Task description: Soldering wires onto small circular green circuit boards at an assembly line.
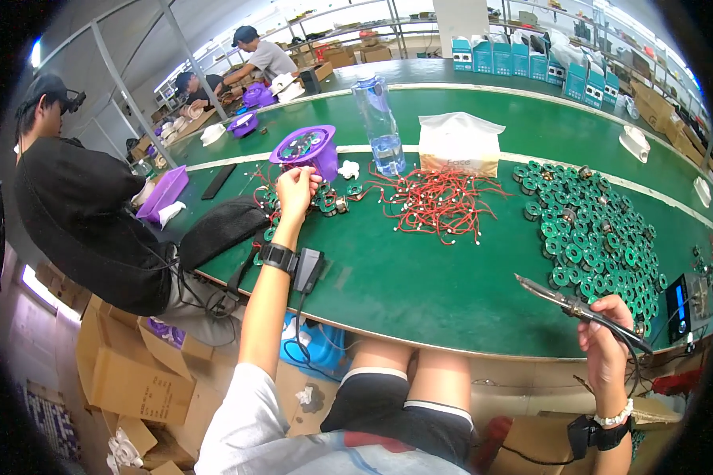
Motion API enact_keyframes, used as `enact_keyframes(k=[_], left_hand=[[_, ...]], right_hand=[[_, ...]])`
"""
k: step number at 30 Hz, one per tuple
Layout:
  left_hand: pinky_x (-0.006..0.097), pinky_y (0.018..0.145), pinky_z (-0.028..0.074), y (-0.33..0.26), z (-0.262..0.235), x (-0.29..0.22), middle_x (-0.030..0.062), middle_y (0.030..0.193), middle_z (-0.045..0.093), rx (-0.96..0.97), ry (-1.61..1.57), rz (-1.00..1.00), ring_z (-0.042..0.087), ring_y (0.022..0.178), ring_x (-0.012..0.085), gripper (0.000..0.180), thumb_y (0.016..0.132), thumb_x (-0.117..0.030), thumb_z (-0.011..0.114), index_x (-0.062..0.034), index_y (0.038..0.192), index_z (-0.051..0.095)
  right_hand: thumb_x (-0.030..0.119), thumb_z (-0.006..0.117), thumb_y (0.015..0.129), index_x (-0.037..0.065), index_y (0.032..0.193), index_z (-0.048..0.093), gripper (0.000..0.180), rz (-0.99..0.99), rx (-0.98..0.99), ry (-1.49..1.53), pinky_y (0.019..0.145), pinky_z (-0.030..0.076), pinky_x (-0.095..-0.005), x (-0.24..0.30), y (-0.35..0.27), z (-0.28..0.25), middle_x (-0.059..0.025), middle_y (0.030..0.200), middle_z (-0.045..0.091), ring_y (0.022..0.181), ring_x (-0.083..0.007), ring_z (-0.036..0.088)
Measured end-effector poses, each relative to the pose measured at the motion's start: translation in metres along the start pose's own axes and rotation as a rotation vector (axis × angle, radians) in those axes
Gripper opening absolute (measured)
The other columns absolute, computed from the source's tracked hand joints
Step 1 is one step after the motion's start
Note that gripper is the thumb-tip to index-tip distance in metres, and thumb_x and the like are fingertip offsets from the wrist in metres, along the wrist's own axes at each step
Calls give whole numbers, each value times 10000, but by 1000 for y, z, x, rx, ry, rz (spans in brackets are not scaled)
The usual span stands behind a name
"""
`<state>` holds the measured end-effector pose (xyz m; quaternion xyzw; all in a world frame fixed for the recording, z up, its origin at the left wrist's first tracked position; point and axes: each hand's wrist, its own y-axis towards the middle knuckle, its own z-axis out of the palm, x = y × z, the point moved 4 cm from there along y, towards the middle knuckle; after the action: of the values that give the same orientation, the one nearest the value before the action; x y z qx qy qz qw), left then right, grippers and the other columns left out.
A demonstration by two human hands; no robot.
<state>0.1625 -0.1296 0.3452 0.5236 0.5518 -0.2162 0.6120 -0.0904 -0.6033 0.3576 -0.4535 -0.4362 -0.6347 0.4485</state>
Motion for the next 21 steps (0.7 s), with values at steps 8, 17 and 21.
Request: enact_keyframes(k=[8,17,21], left_hand=[[191,525,426,-13,-9,-70,68,711,591,216,-129,145,509,565,77,292,885,-204,424,42,841,575],[211,603,465,-55,27,-104,91,780,594,649,-250,56,542,654,99,307,881,-211,429,63,903,566],[239,665,478,-86,55,-68,100,849,585,754,-247,-231,552,729,117,300,878,-193,435,64,997,535]], right_hand=[[94,552,743,64,895,458,181,-10,-26,-20,436,339,-158,-1,1,-2,-37,673,526,510,-64,455],[100,531,759,49,929,444,198,-30,4,-25,448,315,-157,-2,1,-5,-35,683,493,522,-59,412],[97,534,757,49,931,438,205,-45,25,-15,448,314,-156,-1,1,-4,-22,704,486,530,-58,417]])
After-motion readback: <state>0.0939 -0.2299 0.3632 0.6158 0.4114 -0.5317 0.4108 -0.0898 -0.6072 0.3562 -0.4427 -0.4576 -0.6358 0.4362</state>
